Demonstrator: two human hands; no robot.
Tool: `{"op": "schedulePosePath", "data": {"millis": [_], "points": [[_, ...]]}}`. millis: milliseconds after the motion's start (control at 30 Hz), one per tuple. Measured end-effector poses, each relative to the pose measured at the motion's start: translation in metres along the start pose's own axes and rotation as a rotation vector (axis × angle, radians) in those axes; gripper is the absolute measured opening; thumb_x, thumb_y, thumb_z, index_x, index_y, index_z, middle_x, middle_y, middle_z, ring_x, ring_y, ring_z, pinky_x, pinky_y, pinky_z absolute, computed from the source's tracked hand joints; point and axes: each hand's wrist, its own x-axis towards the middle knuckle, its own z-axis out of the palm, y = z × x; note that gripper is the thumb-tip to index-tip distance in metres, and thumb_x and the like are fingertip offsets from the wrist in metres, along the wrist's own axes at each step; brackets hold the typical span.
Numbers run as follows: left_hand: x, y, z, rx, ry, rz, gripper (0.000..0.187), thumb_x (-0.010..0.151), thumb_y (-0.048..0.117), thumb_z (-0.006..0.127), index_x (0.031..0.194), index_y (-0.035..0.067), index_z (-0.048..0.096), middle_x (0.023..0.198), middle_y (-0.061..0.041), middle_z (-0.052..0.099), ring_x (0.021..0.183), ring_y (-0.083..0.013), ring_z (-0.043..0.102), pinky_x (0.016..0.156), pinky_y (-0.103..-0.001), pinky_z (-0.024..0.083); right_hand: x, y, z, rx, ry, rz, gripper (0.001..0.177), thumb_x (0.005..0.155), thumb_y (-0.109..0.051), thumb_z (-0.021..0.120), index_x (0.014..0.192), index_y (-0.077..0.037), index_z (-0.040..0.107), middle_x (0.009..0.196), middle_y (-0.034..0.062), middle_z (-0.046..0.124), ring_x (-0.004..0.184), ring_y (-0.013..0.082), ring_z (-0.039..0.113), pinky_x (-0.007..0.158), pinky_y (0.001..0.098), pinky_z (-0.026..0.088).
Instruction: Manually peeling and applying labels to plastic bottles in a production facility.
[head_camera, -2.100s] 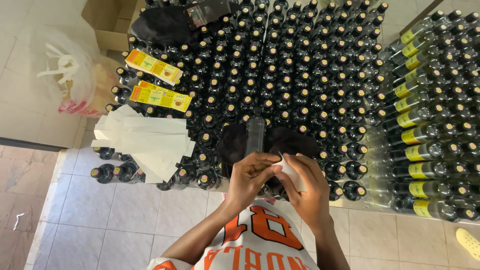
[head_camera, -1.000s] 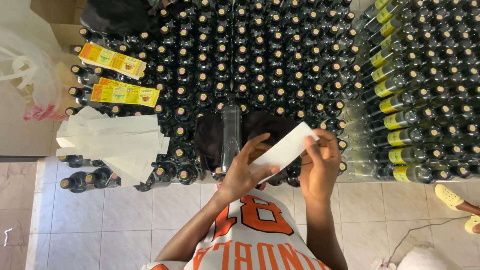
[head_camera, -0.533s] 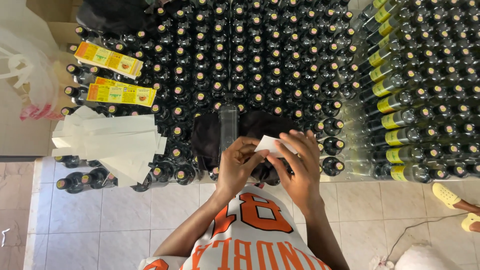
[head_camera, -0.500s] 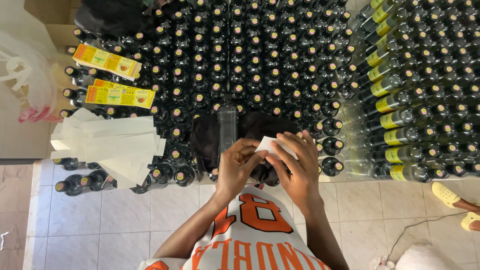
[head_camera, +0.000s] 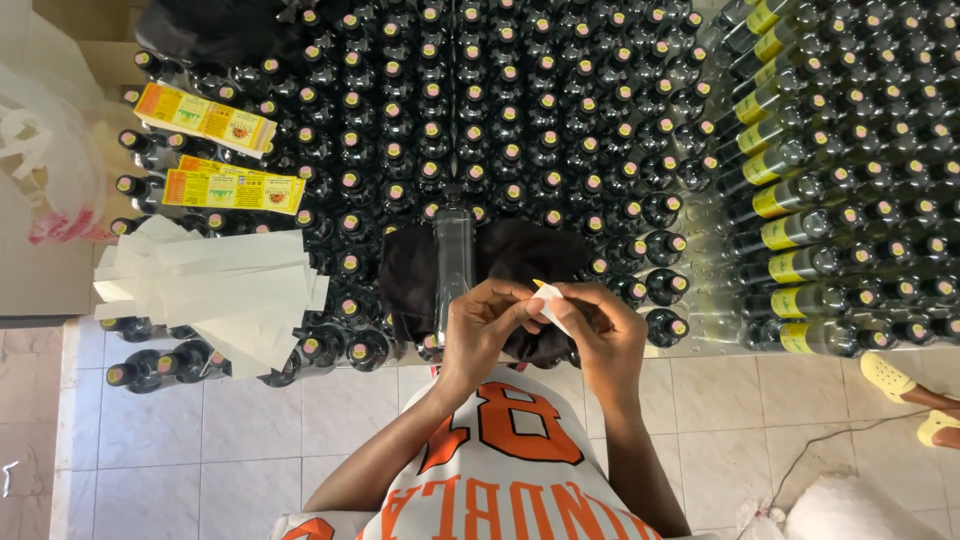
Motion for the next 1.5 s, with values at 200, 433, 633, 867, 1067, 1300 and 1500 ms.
{"op": "schedulePosePath", "data": {"millis": [200,433,633,867,1067,1300,1500], "points": [[0.004,0.015,-0.007,0.139,0.102,0.006,0.019,0.099,0.011,0.082,0.104,-0.006,0.075,0.081,-0.022,0.079,0.072,-0.0207,0.073,0.071,-0.035,0.066,0.005,-0.021,-0.007,0.349,0.197,0.162,0.017,0.105,-0.016,0.076,0.095,-0.006,0.067,0.116,0.0133,0.08,0.106,0.015,0.07,0.091,0.0361,0.058],[0.017,-0.011,-0.02,0.098,0.226,0.143,0.017,0.109,0.014,0.071,0.117,-0.001,0.073,0.101,-0.01,0.075,0.091,-0.0115,0.069,0.087,-0.033,0.064,-0.019,-0.026,-0.047,0.111,-0.188,0.147,0.02,0.096,-0.011,0.079,0.109,0.003,0.074,0.123,0.0209,0.077,0.116,0.0322,0.077,0.108,0.0549,0.056],[0.009,0.027,0.028,0.136,-0.088,0.206,0.019,0.102,0.003,0.075,0.119,-0.004,0.079,0.095,-0.015,0.074,0.083,-0.02,0.077,0.074,-0.034,0.065,0.004,-0.043,-0.055,0.041,0.019,-0.097,0.027,0.103,-0.015,0.075,0.123,0.004,0.074,0.123,0.0187,0.075,0.108,0.0292,0.076,0.098,0.0428,0.064],[0.002,0.026,0.023,0.379,-0.056,0.486,0.026,0.1,0.001,0.075,0.127,0.001,0.075,0.121,-0.015,0.074,0.114,-0.0349,0.078,0.092,-0.045,0.067,-0.008,-0.018,-0.041,0.066,0.127,-0.042,0.011,0.101,-0.008,0.078,0.107,0.001,0.077,0.104,0.0142,0.077,0.085,0.0178,0.071,0.078,0.037,0.063],[-0.019,0.038,0.023,0.039,-0.314,0.239,0.049,0.117,0.028,0.052,0.146,-0.01,0.063,0.148,-0.031,0.066,0.142,-0.0489,0.058,0.117,-0.059,0.051,-0.011,-0.031,0.001,-0.153,0.38,-0.385,0.012,0.103,-0.005,0.076,0.105,0.006,0.077,0.093,0.0136,0.073,0.077,0.022,0.069,0.069,0.0299,0.058],[-0.017,0.048,0.01,0.036,-0.164,0.158,0.043,0.115,0.021,0.054,0.146,-0.009,0.064,0.141,-0.029,0.072,0.137,-0.0444,0.063,0.116,-0.058,0.05,-0.003,-0.062,0.033,-0.129,0.079,-0.535,0.011,0.099,0.007,0.074,0.108,0.006,0.081,0.095,0.0112,0.077,0.084,0.0237,0.078,0.081,0.0347,0.065],[-0.002,0.03,-0.025,0.168,0.128,0.091,0.038,0.113,0.032,0.06,0.115,0.003,0.084,0.104,-0.015,0.086,0.079,-0.0123,0.075,0.071,-0.031,0.064,-0.01,-0.054,0.049,0.153,-0.056,-0.185,0.011,0.104,-0.002,0.071,0.11,0.002,0.078,0.096,0.0145,0.074,0.079,0.0258,0.075,0.075,0.0406,0.064]]}}
